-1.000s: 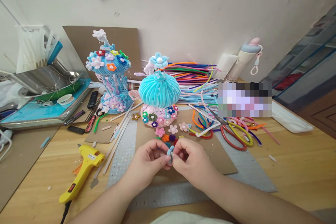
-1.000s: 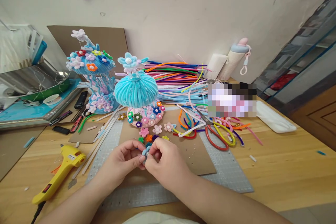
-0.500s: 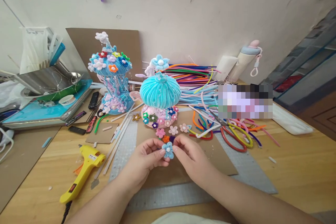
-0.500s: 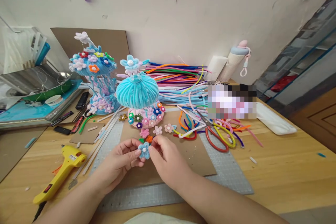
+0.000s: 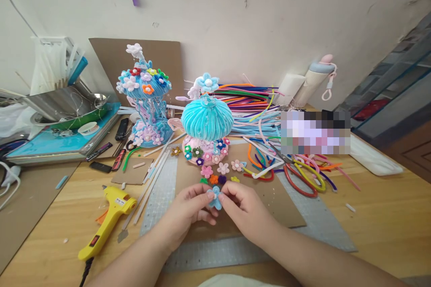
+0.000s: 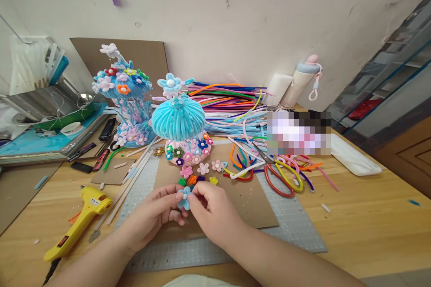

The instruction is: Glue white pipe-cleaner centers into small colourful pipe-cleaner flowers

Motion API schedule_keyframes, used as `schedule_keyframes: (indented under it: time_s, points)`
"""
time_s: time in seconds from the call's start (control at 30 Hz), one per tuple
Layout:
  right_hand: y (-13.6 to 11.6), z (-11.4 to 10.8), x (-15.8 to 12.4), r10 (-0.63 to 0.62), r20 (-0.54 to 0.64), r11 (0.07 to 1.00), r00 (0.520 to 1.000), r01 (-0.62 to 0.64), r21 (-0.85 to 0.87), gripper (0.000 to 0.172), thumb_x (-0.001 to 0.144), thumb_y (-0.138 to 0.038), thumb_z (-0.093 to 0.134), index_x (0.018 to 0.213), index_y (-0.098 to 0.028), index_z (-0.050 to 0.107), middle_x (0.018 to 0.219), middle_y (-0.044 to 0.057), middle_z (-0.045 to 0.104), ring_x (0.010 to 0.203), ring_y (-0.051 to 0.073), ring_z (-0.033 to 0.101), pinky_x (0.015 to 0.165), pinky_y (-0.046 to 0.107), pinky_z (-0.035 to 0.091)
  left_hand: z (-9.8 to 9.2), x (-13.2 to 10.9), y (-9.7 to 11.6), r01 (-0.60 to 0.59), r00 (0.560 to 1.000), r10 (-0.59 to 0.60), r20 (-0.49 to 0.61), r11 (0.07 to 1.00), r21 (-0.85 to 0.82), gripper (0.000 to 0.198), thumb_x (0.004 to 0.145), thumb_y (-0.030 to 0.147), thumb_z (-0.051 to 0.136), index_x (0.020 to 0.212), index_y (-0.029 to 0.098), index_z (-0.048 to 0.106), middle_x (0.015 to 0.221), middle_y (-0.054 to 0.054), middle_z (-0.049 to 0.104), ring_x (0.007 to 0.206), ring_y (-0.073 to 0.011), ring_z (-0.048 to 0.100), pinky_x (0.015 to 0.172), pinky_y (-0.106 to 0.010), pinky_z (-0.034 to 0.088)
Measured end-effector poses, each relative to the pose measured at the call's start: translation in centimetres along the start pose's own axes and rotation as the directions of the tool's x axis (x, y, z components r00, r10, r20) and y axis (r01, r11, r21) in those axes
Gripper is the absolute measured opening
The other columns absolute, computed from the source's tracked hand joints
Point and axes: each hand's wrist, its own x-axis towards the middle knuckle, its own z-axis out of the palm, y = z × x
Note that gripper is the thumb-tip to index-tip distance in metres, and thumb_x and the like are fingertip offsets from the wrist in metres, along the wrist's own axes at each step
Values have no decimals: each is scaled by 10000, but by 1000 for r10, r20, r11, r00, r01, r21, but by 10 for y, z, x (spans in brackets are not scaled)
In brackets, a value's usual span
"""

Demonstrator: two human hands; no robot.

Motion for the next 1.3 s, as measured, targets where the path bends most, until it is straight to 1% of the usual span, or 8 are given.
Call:
schedule_keyframes:
  time_s: [0.3, 0.6, 0.77, 0.87, 0.93, 1.0, 1.1, 1.3]
  points:
    - [2, -1, -1, -56, 1, 998, 998, 56, -43, 203, 878, -195, 445, 678, -183, 475, 647, -38, 499, 599, 98, 450, 548, 202, 332, -2, 0, -1, 16, 1000, -16, -14, 1000, -16, 220, 675, 244, 746, 752, 127, 577, 626, -1, 624, 568, -92, 575, 533, -207, 500]
    - [3, -1, -1, -98, 4, 991, 995, 98, -95, 220, 888, -185, 428, 668, -186, 438, 644, -44, 461, 600, 95, 425, 548, 204, 310, -3, 1, -1, 26, 999, -26, -24, 1000, -15, 276, 619, 250, 796, 724, 130, 571, 619, -1, 640, 565, -90, 592, 537, -197, 497]
    - [3, 0, -1, -101, 15, 989, 995, 102, -107, 223, 885, -187, 426, 662, -187, 436, 635, -44, 446, 585, 97, 410, 533, 208, 298, -5, 0, -2, 23, 999, -23, -29, 1000, 1, 273, 622, 250, 795, 727, 130, 574, 602, 12, 617, 556, -88, 584, 544, -202, 494]
    - [2, -1, 0, -73, -4, 992, 997, 72, -107, 223, 886, -209, 428, 665, -187, 447, 638, -36, 463, 586, 104, 421, 536, 214, 304, -3, -2, 1, 28, 1000, -28, -6, 999, 18, 278, 651, 267, 775, 798, 126, 585, 657, 2, 614, 585, -95, 581, 559, -220, 498]
    - [2, -2, 1, -41, -42, 994, 998, 36, -103, 225, 884, -228, 431, 664, -188, 451, 629, -32, 466, 582, 109, 423, 534, 219, 305, -2, -3, 3, -8, 1000, 8, 5, 999, 48, 308, 677, 290, 753, 881, 131, 586, 721, -7, 610, 622, -106, 578, 566, -235, 497]
    - [2, -3, 1, -15, -72, 996, 997, 9, -85, 235, 883, -247, 435, 656, -189, 447, 610, -34, 450, 566, 110, 412, 521, 220, 297, -1, -3, 4, -111, 993, 115, -20, 987, 119, 335, 682, 301, 748, 923, 144, 578, 771, -11, 606, 643, -110, 565, 555, -232, 483]
    - [2, -3, 2, -8, -82, 999, 997, 4, -45, 244, 882, -264, 442, 650, -190, 445, 595, -38, 426, 550, 107, 392, 499, 217, 283, 0, -2, 1, -251, 959, 275, -72, 938, 241, 313, 675, 289, 752, 894, 158, 572, 770, -2, 597, 636, -99, 532, 548, -214, 455]
    - [2, 1, -1, -5, 6, 991, 1000, 4, 134, 141, 892, -276, 444, 812, -186, 516, 709, -16, 518, 593, 105, 464, 513, 207, 343, 3, 1, -2, -283, 947, 309, -89, 932, 225, 279, 684, 249, 740, 864, 181, 540, 783, 7, 596, 704, -115, 538, 613, -224, 472]
